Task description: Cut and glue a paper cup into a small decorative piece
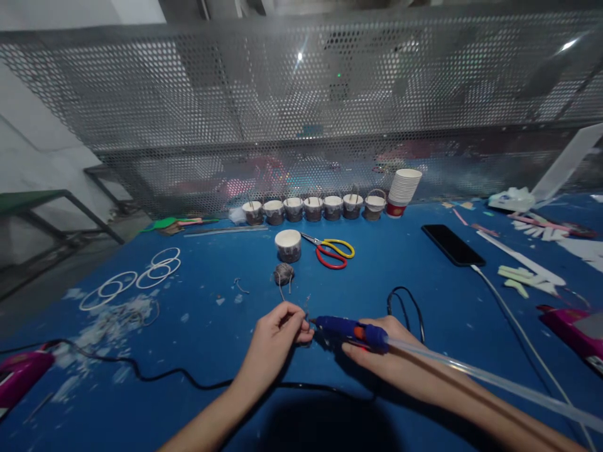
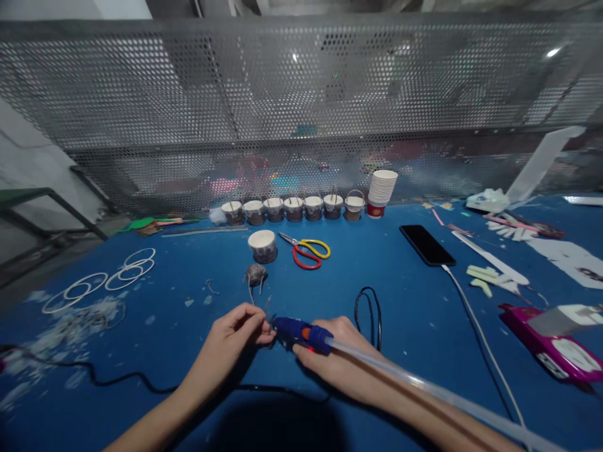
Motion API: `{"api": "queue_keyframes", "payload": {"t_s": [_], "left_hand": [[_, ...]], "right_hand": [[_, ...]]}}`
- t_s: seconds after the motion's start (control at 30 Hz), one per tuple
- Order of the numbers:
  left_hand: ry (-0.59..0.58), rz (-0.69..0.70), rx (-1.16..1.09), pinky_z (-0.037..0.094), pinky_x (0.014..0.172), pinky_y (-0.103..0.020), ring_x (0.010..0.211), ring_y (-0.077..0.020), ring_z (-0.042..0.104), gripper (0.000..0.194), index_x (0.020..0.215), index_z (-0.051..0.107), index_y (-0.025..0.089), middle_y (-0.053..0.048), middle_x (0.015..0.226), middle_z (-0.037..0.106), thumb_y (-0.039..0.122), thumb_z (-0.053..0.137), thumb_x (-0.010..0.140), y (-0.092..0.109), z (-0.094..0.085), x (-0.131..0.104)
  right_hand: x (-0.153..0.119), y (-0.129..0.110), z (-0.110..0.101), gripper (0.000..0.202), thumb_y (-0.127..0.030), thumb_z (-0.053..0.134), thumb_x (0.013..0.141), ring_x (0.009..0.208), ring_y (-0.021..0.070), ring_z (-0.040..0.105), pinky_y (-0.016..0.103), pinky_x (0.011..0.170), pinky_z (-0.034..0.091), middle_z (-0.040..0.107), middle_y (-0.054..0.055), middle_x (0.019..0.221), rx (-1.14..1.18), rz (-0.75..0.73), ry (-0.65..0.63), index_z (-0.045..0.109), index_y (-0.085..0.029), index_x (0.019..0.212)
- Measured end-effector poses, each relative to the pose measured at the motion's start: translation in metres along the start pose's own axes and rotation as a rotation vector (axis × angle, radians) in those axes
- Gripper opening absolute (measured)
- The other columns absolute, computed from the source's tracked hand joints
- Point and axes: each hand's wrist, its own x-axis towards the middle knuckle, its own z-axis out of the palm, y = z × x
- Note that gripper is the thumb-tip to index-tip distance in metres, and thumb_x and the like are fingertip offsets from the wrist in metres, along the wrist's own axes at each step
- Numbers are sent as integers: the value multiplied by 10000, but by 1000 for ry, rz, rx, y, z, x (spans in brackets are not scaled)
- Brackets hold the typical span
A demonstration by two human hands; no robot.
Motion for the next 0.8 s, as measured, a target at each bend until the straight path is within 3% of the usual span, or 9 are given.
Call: {"api": "queue_keyframes", "payload": {"t_s": [0.63, 0.8], "left_hand": [[19, 17, -8, 582, 650, -280, 611, -154, 665, 241, 692, 615, 152, 4, 618, 623, 386, 675, 703, -1, 0, 1], [29, 20, -18, 580, 639, -278, 600, -161, 675, 244, 686, 606, 155, 7, 605, 617, 391, 670, 698, 1, -2, 1]], "right_hand": [[-1, -2, -3, 242, -284, 531, 740, 467, 88, 312, 231, 445, 257, 403, -51, 504, 35, 42, -23, 446, -198, 531], [5, 8, -10, 299, -436, 556, 733, 401, 94, 356, 236, 402, 266, 425, -38, 453, 182, 208, 5, 516, -201, 554]]}}
